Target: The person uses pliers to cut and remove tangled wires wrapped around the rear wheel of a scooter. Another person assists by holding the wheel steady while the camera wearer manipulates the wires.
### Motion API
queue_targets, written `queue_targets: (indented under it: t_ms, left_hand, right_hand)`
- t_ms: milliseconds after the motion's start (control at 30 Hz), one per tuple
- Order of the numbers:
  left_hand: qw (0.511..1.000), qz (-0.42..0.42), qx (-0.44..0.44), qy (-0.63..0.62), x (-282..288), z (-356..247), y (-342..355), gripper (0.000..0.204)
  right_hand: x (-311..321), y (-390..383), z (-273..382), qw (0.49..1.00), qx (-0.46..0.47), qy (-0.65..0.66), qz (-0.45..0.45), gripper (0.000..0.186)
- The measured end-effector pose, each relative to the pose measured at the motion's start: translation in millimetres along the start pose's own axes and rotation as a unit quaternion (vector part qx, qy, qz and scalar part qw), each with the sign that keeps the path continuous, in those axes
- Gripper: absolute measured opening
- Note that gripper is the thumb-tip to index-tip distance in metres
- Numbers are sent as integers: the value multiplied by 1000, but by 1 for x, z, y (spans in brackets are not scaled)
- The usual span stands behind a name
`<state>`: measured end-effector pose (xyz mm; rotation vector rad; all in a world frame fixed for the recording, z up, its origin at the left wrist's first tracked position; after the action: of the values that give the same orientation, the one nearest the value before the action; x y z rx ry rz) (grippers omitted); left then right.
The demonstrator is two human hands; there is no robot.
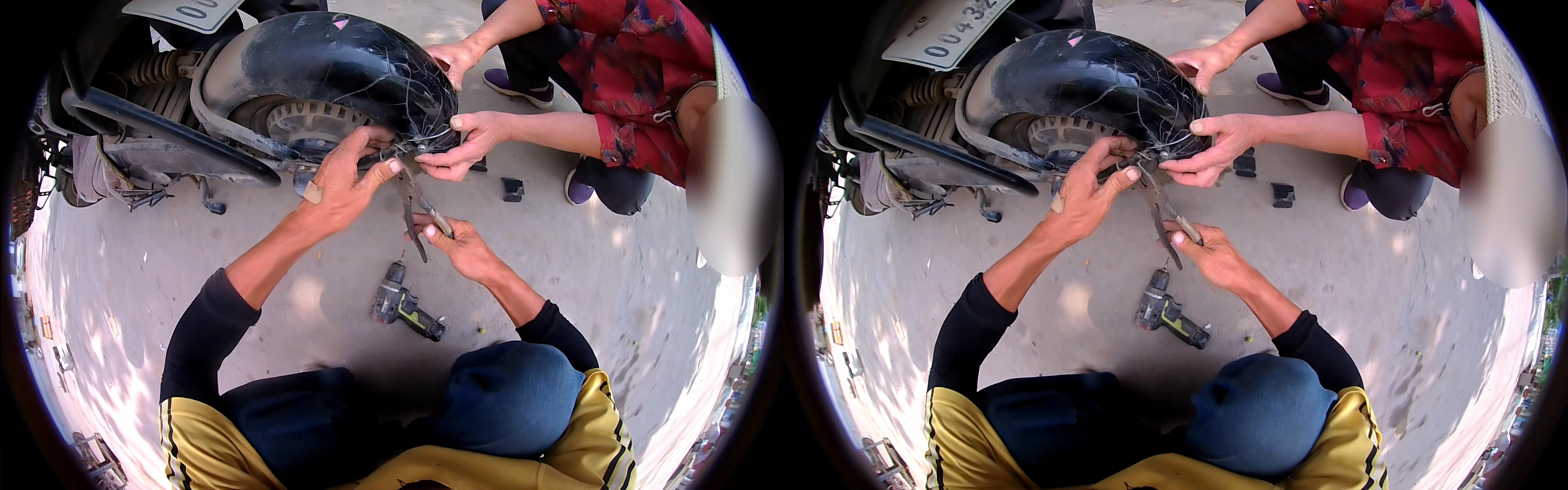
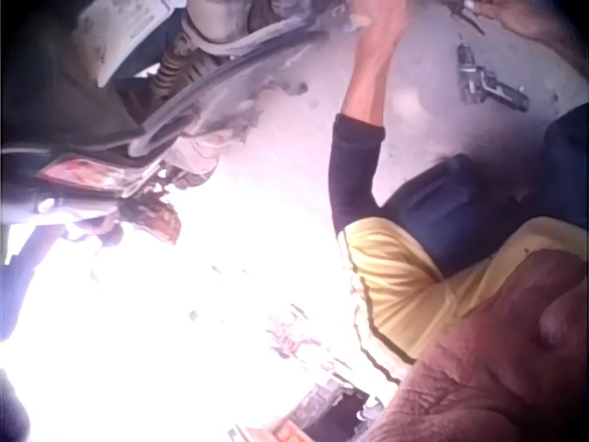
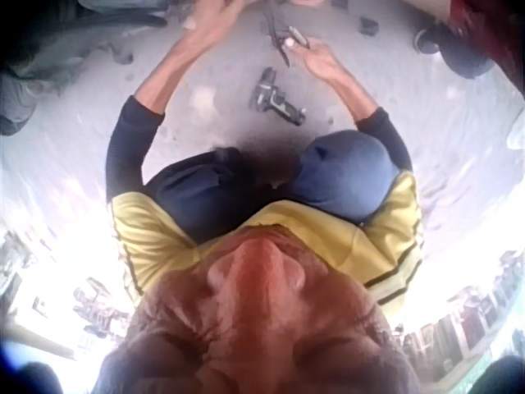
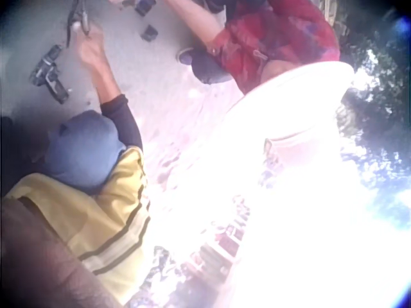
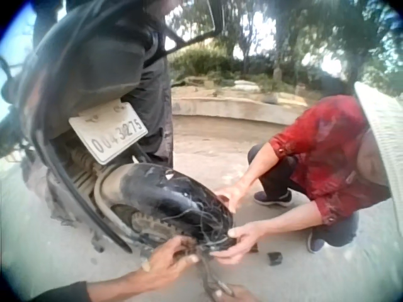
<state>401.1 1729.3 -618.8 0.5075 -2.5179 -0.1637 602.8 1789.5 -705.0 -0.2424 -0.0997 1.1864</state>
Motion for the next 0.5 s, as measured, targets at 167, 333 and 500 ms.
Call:
queue_targets:
  t_ms: [167,333,500]
  left_hand:
    - [998,-15,19,61,1,-10,3,45]
    - [996,-57,7,66,0,-1,3,41]
    - [988,-86,89,-94,-4,17,8,30]
  right_hand:
    - [7,-26,-37,997,-65,11,-43,50]
    - [-1,-30,-41,998,-39,32,-40,47]
    - [3,-31,-38,994,4,69,-81,42]
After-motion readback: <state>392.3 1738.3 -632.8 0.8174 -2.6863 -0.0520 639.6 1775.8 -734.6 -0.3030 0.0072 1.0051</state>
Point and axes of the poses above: each hand's wrist, its own y-axis towards the middle knuckle, its own x-axis out of the back of the hand, z = x × y, the point moved 7 cm from there along y, towards the middle knuckle, and after that the axes turned 7 degrees about y, right-handed, at the moved point
